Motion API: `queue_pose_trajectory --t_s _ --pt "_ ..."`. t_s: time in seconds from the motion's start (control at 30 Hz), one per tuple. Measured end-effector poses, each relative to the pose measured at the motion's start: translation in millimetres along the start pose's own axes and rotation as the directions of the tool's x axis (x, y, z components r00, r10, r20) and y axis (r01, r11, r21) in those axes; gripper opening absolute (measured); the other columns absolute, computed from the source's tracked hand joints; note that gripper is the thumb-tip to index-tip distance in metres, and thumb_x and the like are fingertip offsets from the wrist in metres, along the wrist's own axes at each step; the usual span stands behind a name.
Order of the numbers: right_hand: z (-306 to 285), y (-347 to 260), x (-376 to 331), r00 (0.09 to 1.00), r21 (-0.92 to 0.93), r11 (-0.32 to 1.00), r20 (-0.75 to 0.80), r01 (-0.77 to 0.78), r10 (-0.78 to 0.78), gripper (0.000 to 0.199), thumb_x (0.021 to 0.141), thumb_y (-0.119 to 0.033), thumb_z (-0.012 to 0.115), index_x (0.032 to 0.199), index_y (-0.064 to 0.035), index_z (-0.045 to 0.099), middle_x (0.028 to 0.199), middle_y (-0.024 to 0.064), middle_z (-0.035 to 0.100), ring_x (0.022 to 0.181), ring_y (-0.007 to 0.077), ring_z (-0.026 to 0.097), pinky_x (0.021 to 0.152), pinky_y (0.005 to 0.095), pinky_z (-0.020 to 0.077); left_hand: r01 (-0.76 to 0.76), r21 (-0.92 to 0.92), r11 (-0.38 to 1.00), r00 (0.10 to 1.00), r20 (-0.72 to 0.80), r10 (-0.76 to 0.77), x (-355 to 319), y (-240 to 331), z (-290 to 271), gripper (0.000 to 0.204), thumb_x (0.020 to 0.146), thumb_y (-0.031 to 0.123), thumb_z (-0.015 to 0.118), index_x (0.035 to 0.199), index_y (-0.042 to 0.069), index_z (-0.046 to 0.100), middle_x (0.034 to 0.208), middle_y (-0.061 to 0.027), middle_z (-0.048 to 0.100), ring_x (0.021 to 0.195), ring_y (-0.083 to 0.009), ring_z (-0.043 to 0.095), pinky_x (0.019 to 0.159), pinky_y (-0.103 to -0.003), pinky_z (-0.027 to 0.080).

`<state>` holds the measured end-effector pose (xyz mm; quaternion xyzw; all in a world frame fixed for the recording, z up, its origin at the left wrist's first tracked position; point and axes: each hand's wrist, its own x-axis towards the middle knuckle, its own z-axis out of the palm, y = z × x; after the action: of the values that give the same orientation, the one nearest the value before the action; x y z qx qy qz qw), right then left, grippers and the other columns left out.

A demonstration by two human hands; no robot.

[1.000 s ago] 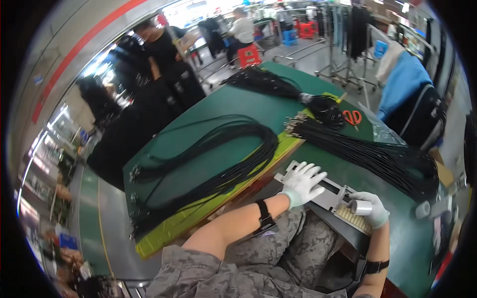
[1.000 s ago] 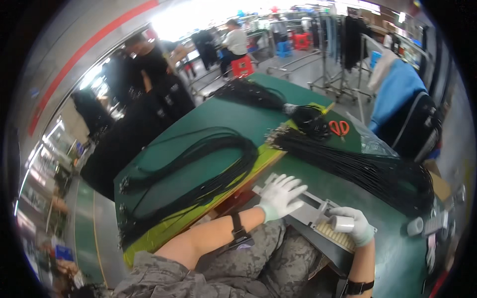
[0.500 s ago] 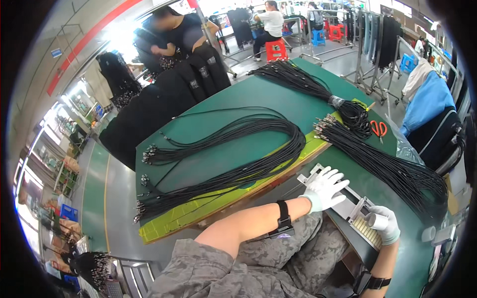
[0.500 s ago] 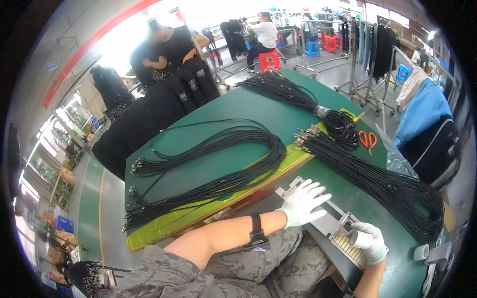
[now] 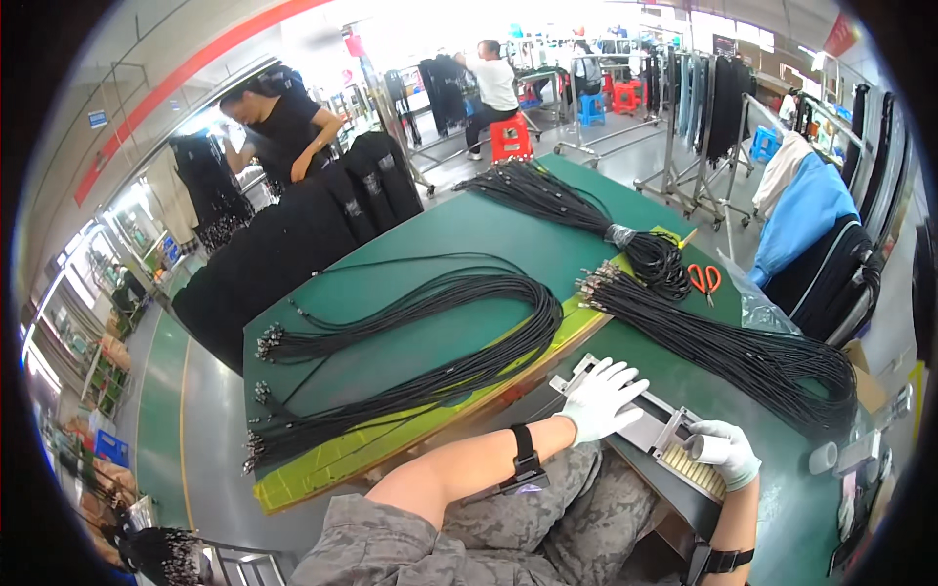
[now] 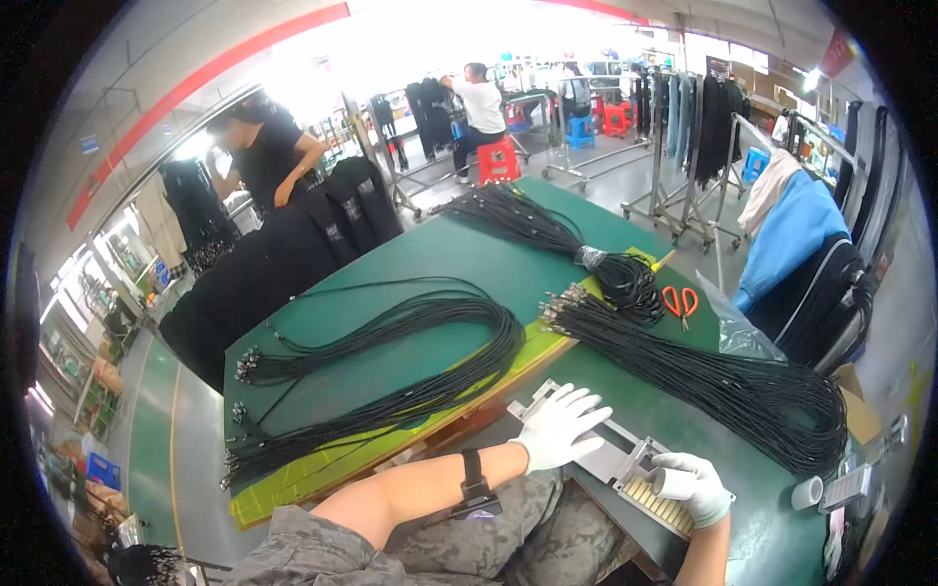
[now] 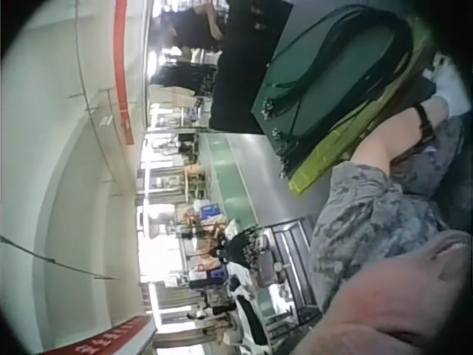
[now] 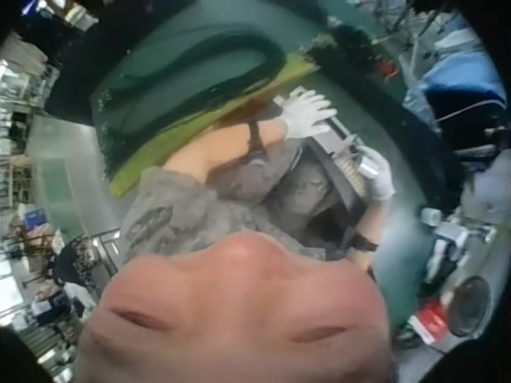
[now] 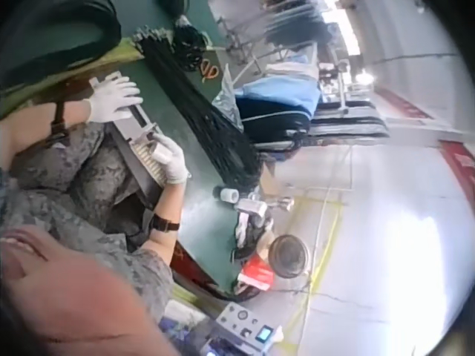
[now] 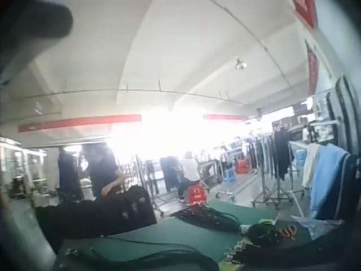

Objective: Organizing and processing bundles of electrical cables using a manual alignment jig and a machine on a production line.

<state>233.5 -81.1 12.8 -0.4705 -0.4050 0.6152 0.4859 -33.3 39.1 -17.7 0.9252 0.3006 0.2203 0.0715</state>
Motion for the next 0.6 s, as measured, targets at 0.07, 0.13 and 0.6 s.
queue_pose_trajectory --t_s 0.07,0.13,0.6 --pt "-2 2 -1 0.999 0.046 0.999 0.032 -0.003 0.001 0.028 0.078 -0.002 0.066 0.104 0.0061 0.064 0.089 0.0158 0.069 0.081 0.0201 0.068 0.075 0.0298 0.0553 0.006 -0.001 1.000 1.000 0.017 -0.006 -1 -1 1 0.053 0.089 0.041 0.052 0.132 0.011 0.050 0.133 -0.0180 0.049 0.129 -0.0338 0.039 0.112 -0.048 0.023" --pt "1 -1 -3 1.000 0.008 1.000 0.018 0.002 -0.002 0.027 0.079 -0.002 0.065 0.105 0.0062 0.064 0.090 0.0157 0.069 0.081 0.0199 0.068 0.075 0.0297 0.0552 -0.002 -0.026 1.000 1.000 0.014 0.003 -2 -4 2 0.053 0.089 0.040 0.052 0.133 0.010 0.049 0.134 -0.0174 0.049 0.129 -0.0332 0.040 0.112 -0.048 0.024" --pt "2 5 7 0.996 -0.129 0.989 0.054 0.072 -0.065 0.027 0.082 0.000 0.062 0.108 0.0057 0.062 0.091 0.0154 0.069 0.079 0.0203 0.068 0.073 0.0300 0.0558 -0.326 -0.842 0.429 0.934 -0.358 0.008 -54 118 -262 0.035 0.087 0.013 0.051 0.114 -0.008 0.058 0.110 -0.0177 0.062 0.116 -0.0320 0.053 0.098 -0.037 0.041"
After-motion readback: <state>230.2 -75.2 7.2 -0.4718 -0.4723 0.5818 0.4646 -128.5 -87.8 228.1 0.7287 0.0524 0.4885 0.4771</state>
